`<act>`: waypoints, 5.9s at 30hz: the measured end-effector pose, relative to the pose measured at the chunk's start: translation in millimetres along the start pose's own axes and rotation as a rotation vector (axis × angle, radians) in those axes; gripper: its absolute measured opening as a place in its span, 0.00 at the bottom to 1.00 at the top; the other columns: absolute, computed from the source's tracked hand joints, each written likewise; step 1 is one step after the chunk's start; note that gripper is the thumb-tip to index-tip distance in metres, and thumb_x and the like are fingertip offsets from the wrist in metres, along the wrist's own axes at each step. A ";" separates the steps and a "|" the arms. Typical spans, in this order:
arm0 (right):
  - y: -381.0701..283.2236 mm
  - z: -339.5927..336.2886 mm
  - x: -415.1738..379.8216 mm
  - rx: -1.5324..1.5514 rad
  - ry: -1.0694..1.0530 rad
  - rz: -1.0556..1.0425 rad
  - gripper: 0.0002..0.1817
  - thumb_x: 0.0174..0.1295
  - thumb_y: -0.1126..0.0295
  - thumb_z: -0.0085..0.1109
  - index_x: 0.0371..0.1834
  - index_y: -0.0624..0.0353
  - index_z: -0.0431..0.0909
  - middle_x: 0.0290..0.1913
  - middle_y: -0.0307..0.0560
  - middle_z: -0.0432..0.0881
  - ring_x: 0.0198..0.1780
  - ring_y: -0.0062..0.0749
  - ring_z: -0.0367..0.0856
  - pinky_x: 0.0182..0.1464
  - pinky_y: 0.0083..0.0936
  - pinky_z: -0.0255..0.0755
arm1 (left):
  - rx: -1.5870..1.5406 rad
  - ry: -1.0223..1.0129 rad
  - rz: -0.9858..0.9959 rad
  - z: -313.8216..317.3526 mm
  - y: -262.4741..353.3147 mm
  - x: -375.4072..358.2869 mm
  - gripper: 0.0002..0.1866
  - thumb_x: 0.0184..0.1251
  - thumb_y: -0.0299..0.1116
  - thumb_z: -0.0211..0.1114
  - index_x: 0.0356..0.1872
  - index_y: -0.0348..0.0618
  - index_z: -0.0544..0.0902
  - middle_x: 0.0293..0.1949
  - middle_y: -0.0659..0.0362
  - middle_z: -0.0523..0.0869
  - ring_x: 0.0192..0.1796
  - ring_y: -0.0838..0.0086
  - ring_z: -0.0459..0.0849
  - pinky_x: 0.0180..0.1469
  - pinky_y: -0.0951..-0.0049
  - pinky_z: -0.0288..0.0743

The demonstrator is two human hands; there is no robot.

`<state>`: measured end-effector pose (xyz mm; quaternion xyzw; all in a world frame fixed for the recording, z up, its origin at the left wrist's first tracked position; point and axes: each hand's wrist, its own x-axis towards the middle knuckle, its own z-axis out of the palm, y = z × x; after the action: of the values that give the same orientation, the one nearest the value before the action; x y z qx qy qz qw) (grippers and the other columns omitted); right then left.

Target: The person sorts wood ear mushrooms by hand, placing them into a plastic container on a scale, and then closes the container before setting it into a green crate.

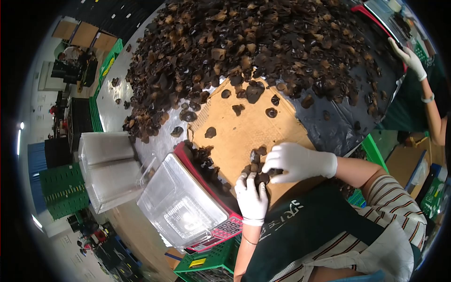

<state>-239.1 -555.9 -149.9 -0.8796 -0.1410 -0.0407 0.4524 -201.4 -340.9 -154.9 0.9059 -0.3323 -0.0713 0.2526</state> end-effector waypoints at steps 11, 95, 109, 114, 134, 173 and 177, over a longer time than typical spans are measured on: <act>-15.2 11.6 -12.8 -0.369 0.041 -0.035 0.11 0.47 0.66 0.64 0.34 0.51 0.77 0.35 0.38 0.75 0.44 0.36 0.74 0.49 0.35 0.66 | -0.174 0.100 -0.132 5.3 -10.0 -1.3 0.17 0.62 0.18 0.59 0.53 0.34 0.74 0.49 0.42 0.77 0.54 0.48 0.76 0.59 0.56 0.70; 29.9 8.2 1.5 -0.154 0.011 -0.350 0.08 0.56 0.66 0.59 0.35 0.56 0.80 0.44 0.45 0.80 0.53 0.43 0.77 0.60 0.42 0.69 | -0.322 0.014 -0.133 2.4 -15.2 31.8 0.31 0.65 0.29 0.62 0.69 0.34 0.66 0.67 0.41 0.68 0.71 0.49 0.64 0.73 0.55 0.56; 92.3 -0.1 120.3 -0.736 0.128 0.211 0.37 0.67 0.46 0.51 0.73 0.59 0.63 0.77 0.66 0.52 0.77 0.65 0.47 0.74 0.64 0.39 | -0.133 0.107 -0.167 -4.0 -4.4 34.0 0.36 0.62 0.28 0.66 0.72 0.39 0.64 0.73 0.37 0.57 0.75 0.45 0.56 0.76 0.52 0.49; 11.6 1.6 46.8 -0.519 -0.164 0.021 0.39 0.59 0.50 0.62 0.69 0.64 0.65 0.73 0.66 0.59 0.69 0.64 0.62 0.66 0.62 0.56 | -0.129 -0.002 -0.213 11.1 -22.8 43.1 0.43 0.62 0.32 0.67 0.75 0.35 0.54 0.73 0.26 0.49 0.76 0.35 0.48 0.76 0.47 0.43; 26.4 51.3 68.0 -0.235 -0.091 -0.518 0.08 0.52 0.63 0.60 0.30 0.51 0.84 0.44 0.42 0.81 0.51 0.36 0.74 0.56 0.37 0.65 | -0.574 0.228 -0.156 -17.9 -5.6 -9.6 0.15 0.57 0.15 0.60 0.44 0.40 0.70 0.50 0.53 0.61 0.51 0.66 0.66 0.64 0.62 0.63; 8.3 -79.6 -13.0 0.013 -0.310 0.293 0.14 0.58 0.65 0.60 0.45 0.60 0.80 0.38 0.49 0.83 0.38 0.44 0.84 0.40 0.34 0.78 | -0.360 0.002 -0.172 3.1 -10.0 11.8 0.37 0.54 0.18 0.55 0.71 0.33 0.62 0.68 0.43 0.66 0.71 0.50 0.62 0.75 0.57 0.52; 18.9 -18.8 -11.8 -0.245 -0.152 0.410 0.13 0.58 0.69 0.56 0.46 0.61 0.77 0.36 0.52 0.79 0.35 0.49 0.83 0.38 0.40 0.78 | -0.131 -0.139 -0.040 1.4 -4.1 31.4 0.40 0.46 0.18 0.54 0.69 0.32 0.64 0.66 0.42 0.68 0.69 0.47 0.63 0.74 0.54 0.53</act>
<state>-244.0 -583.9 -156.0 -0.9386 0.0126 0.1013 0.3295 -175.4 -358.8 -157.0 0.8867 -0.3258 -0.1607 0.2860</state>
